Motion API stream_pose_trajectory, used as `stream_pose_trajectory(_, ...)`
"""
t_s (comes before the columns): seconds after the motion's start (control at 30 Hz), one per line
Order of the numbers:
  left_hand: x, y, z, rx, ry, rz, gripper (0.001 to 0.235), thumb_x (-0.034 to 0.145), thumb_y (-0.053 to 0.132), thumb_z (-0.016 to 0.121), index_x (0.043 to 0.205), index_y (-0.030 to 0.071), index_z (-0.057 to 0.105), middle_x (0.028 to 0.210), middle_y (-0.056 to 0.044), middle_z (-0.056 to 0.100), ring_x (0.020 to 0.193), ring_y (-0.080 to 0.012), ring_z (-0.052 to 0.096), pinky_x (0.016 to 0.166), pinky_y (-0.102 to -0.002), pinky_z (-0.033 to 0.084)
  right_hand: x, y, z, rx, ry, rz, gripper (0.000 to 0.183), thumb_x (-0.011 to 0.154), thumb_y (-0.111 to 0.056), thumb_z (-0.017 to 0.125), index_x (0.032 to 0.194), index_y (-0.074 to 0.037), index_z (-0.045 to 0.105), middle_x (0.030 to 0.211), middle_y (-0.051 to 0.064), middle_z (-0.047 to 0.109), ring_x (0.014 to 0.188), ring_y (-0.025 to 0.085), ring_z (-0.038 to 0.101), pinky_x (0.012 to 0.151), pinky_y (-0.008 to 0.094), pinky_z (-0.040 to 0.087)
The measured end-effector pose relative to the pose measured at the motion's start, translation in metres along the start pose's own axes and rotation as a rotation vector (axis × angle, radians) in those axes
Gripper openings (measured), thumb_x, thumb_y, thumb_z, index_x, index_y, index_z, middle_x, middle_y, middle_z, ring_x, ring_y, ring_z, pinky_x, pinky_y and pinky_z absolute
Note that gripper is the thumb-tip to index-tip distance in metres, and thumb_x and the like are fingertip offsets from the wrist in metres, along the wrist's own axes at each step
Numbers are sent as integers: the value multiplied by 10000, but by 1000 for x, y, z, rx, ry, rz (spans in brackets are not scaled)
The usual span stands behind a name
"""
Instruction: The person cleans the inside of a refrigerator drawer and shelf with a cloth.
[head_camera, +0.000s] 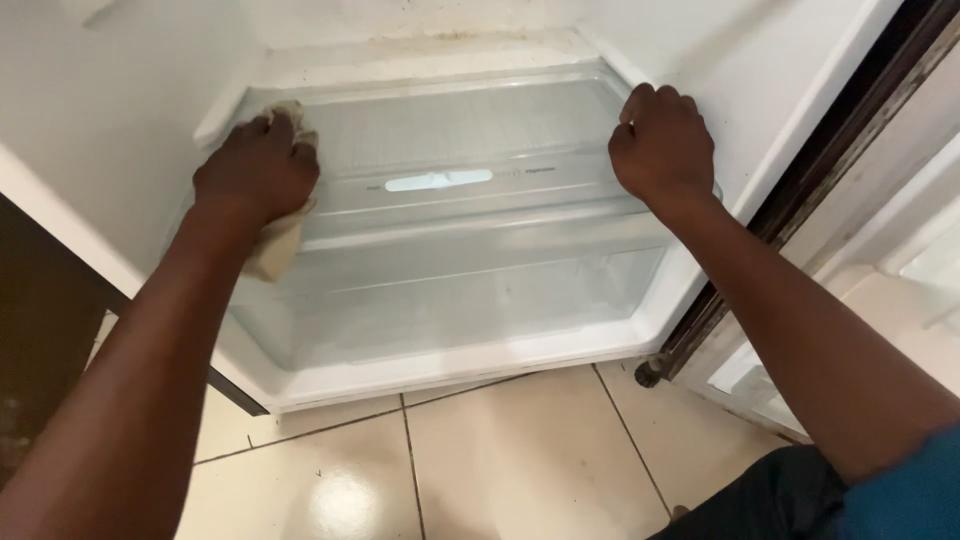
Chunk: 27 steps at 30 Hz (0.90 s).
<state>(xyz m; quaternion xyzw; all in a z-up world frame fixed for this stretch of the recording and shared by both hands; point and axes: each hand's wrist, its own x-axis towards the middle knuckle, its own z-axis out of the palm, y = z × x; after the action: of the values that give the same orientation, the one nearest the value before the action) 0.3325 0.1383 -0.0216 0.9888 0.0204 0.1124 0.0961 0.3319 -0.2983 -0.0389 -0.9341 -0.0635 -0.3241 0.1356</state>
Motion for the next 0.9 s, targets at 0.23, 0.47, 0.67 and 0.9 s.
stream_pose_trajectory(0.23, 23, 101, 24, -166, 138, 181, 335, 1003, 359, 558, 1162, 140, 756, 1106, -189, 737, 993, -415, 700, 882, -539, 557, 3, -3, -1, -19, -4, 22, 135, 910, -139, 603, 1012, -53, 625, 1048, 150, 624, 1012, 365, 576, 827, 525, 506)
stream_pose_trajectory(0.47, 2, 148, 10, -386, 184, 222, 286, 917, 400, 673, 915, 153, 815, 893, -153, 753, 823, -374, 725, 778, -491, 583, 5, -4, -7, 8, -42, 58, 135, 919, -154, 592, 1015, -67, 632, 1077, 149, 627, 1070, 359, 577, 856, 519, 509)
stream_pose_trajectory(0.67, 0, 34, -4, -326, 164, 23, 431, 1010, 476, 598, 887, 119, 805, 793, -168, 742, 720, -342, 729, 788, -511, 578, 0, 0, -3, 16, -25, 7, 166, 944, -156, 591, 1062, -53, 647, 1101, 168, 630, 1062, 381, 582, 867, 531, 505)
stream_pose_trajectory(0.9, 47, -41, 19, -19, 138, 58, 452, 1096, 376, 469, 1066, 27, 753, 954, -245, 732, 804, -426, 708, 785, -563, 570, 2, -10, -8, 14, -89, 102, 176, 934, -123, 565, 1069, -43, 645, 1106, 168, 627, 1025, 360, 601, 838, 524, 518)
